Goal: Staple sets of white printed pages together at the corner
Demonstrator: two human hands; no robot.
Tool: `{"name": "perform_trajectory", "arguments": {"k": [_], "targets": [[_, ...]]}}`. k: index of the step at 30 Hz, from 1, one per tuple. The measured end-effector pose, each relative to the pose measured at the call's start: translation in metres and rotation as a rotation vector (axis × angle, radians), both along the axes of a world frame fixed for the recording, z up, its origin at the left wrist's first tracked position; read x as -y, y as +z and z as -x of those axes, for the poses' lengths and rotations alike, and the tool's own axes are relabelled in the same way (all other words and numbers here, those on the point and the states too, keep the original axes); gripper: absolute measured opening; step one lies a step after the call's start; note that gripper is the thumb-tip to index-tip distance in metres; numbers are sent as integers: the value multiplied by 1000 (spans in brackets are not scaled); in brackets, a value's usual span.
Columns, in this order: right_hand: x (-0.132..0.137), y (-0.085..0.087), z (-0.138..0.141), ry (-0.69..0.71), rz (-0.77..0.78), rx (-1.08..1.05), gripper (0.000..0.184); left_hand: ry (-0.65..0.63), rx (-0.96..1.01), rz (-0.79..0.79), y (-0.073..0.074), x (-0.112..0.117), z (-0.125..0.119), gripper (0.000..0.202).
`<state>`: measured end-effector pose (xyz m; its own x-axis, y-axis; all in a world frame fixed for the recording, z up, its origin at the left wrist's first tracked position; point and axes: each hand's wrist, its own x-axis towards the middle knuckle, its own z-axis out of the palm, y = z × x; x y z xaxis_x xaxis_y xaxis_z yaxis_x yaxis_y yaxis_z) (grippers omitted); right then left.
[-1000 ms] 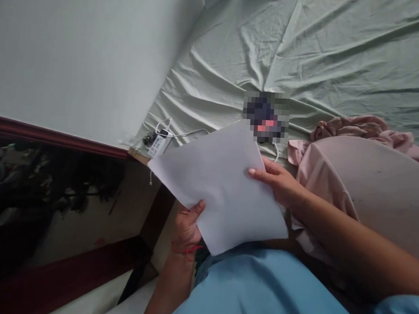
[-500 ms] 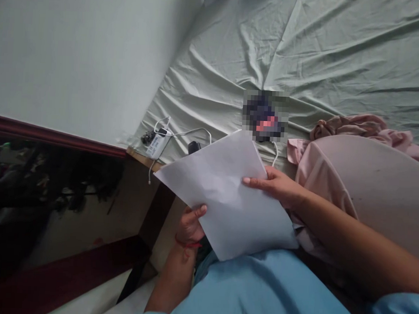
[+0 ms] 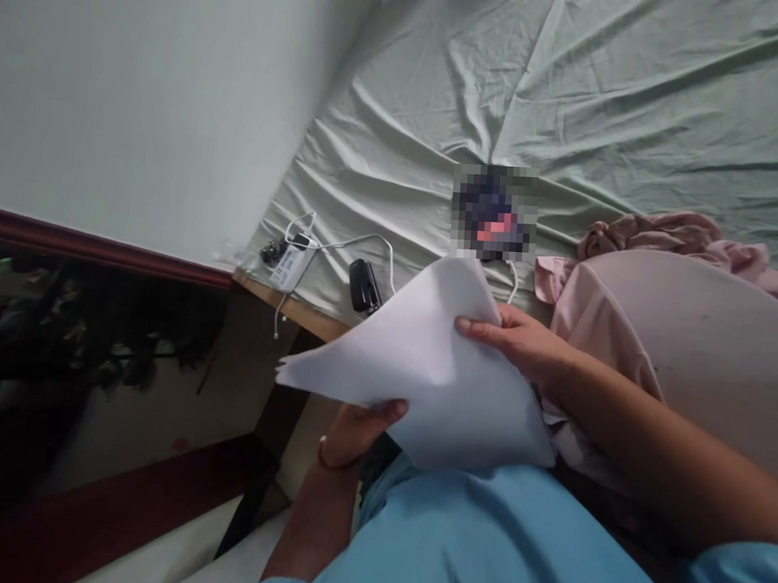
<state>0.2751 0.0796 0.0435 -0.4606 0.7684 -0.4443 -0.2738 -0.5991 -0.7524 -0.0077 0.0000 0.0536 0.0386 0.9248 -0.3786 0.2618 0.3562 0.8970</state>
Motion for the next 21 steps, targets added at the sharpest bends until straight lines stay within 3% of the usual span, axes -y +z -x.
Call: {"name": "perform_trajectory", "arguments": {"k": [6,11,16,21], "targets": [[-1,-2,-2,72,40,21,39,72,27,-81,-6,-6,-7,51],[-4,-8,-2,-61,106,30,49,204,78,-45,-19,-3,-7,54],[0,-3,-1,-33,69,89,52,135,125,-71,-18,-2,-14,54],[-5,1,-2,-10,-127,188,47,402,396,63,-25,-4,-23,58]]}}
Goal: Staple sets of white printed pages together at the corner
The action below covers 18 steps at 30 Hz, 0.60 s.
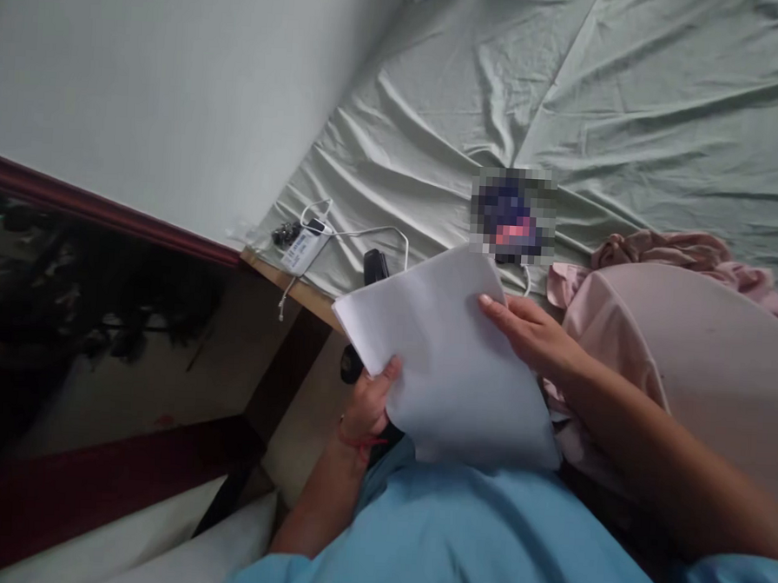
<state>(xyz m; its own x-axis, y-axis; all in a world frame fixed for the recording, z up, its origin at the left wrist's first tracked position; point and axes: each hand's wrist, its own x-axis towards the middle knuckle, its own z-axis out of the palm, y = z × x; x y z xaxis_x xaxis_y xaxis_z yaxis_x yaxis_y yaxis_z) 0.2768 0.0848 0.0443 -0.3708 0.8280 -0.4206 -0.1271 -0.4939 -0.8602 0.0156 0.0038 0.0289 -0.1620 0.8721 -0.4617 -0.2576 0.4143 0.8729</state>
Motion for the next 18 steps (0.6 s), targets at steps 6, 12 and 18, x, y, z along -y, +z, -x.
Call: {"name": "perform_trajectory", "arguments": {"k": [6,12,18], "targets": [[-14,17,0,-244,-812,751,58,-77,-59,-71,2,2,0,56],[-13,74,27,-41,-1326,958,38,-259,-156,-137,13,1,-2,56],[-30,88,60,337,-1355,900,30,-308,-132,-141,10,3,-7,61]]}}
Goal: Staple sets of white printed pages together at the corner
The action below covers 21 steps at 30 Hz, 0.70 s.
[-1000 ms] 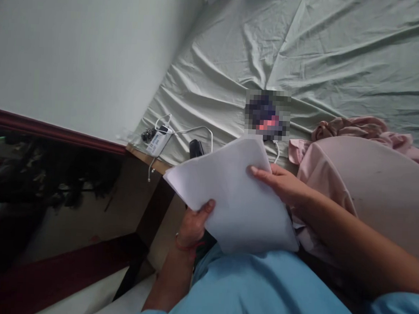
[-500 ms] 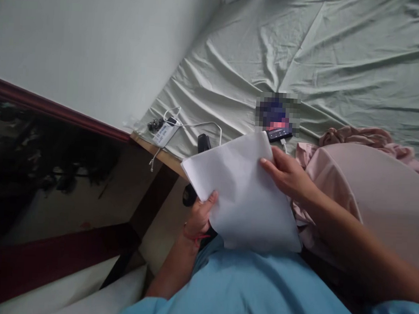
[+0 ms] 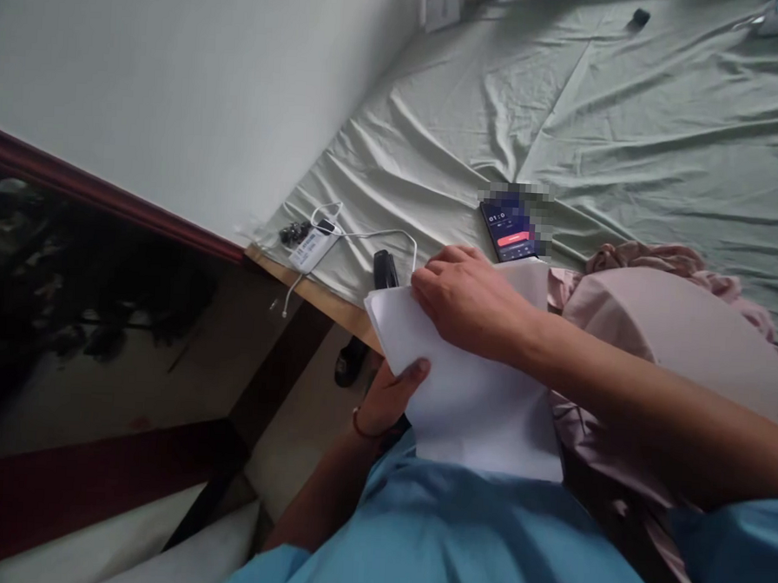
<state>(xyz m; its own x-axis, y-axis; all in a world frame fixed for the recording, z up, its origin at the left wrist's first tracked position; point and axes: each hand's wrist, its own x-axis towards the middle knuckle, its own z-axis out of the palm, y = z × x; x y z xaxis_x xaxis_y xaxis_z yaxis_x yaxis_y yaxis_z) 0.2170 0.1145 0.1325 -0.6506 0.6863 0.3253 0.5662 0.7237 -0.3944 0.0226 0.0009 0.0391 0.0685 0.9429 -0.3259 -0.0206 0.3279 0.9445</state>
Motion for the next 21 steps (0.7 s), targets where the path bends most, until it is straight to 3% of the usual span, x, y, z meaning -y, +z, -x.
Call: {"name": "perform_trajectory", "arguments": {"k": [5,8,11,17,21], "targets": [[-5,2,9,2,83,21,29,116,-119,-180,11,-10,-4,62],[-4,4,10,31,126,16,30,87,-165,-251,16,-17,-6,59],[-6,4,10,62,127,-14,29,24,-152,-222,15,-21,-7,60],[-16,-3,7,142,125,-135,30,110,-56,-108,13,-18,-9,69],[-14,-7,11,159,-72,-196,28,112,-79,-148,14,-21,-9,61]]}}
